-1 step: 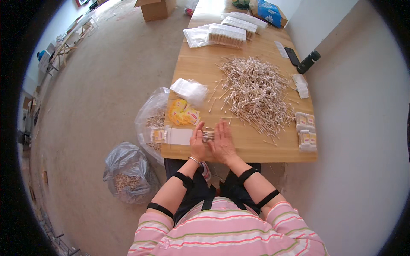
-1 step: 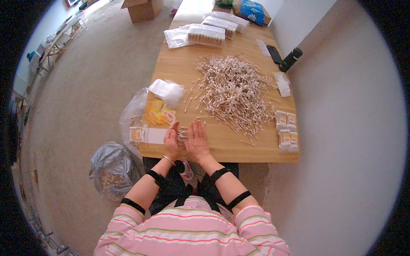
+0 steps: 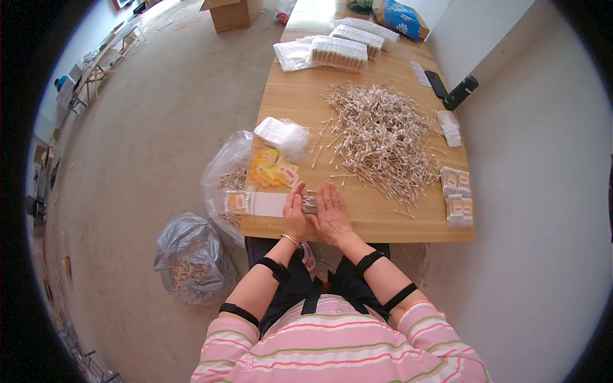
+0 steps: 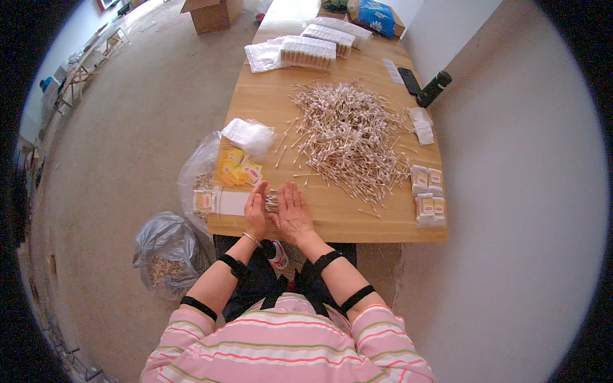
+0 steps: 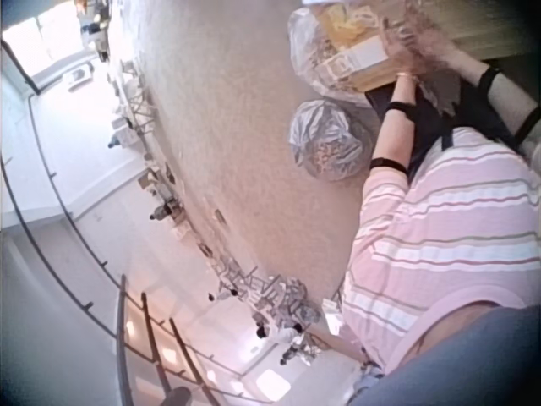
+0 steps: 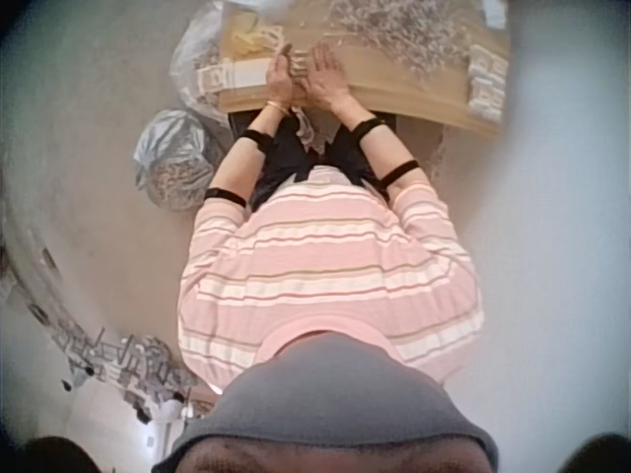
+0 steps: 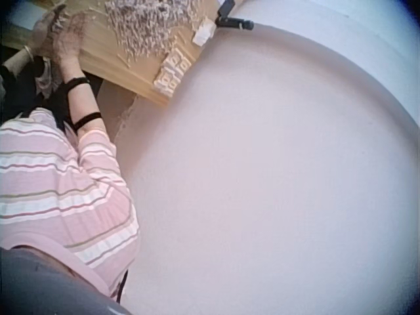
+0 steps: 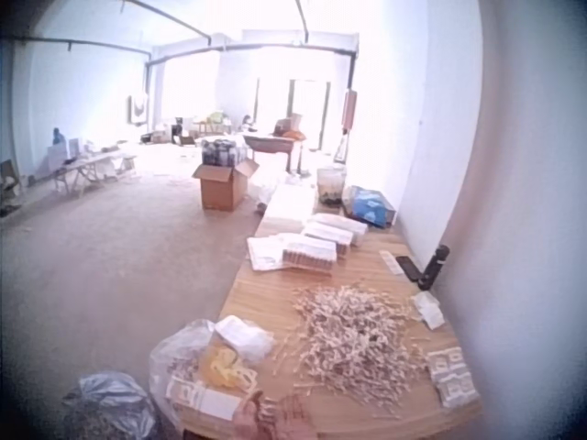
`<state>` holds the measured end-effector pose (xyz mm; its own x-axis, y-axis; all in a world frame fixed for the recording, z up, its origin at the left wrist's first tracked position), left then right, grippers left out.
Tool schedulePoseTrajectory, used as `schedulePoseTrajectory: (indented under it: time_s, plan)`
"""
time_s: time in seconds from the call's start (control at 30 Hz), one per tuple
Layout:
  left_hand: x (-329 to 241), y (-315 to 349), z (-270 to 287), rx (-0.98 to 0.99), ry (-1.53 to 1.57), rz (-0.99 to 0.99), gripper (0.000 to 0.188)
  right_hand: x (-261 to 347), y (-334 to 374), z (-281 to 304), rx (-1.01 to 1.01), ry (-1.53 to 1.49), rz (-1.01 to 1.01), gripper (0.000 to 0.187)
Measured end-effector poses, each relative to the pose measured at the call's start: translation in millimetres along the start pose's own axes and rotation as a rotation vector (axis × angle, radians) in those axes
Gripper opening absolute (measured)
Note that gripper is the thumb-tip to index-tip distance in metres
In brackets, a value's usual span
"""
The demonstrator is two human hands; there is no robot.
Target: The person is manually aligning and packaging cotton swabs into small plastic bags.
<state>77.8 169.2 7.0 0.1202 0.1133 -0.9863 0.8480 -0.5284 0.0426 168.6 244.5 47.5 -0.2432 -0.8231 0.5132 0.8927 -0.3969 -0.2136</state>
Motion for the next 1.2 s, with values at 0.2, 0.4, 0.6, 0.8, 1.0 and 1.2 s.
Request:
schedulePoseTrajectory:
  time_s: [0.2, 0.4, 0.6, 0.8, 1.0, 1.2]
  plan:
    - [2, 0, -1, 0.016, 0.074, 0.038, 0.042, 10, 15, -12, 0.244, 0.197, 0.053, 0.086]
    - [4, -1, 0, 0.029, 0.031, 0.028, 0.043, 11, 10, -8, 0.268, 0.249, 0.071, 0.083]
    - [3, 1, -2, 0.031, 0.063, 0.03, 0.043, 17, 26, -11, 0.263, 0.169, 0.117, 0.08]
    - [9, -2, 7, -0.031, 0.019, -0.015, 0.041, 10, 5, 7, 0.148, 0.189, 0.07, 0.077]
    - [1, -12, 4, -0.073, 0.065, -0.026, 0.041, -7, -2, 1, 0.116, -0.063, 0.045, 0.078]
    - [1, -9, 4, -0.038, 0.042, -0.021, 0.041, -30, -4, 16, -0.241, -0.567, -0.123, 0.067]
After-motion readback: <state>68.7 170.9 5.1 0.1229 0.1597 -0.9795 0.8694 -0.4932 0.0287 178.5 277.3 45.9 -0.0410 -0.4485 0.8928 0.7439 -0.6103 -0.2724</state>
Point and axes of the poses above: each hand's wrist, its own y-axis away from the middle knuckle, its own z-axis out of the back of the hand, x = y × z, the point moved 7 cm from there along -y, towards the middle knuckle, and after that the axes turned 9 degrees about -y, right-handed, at the moved point
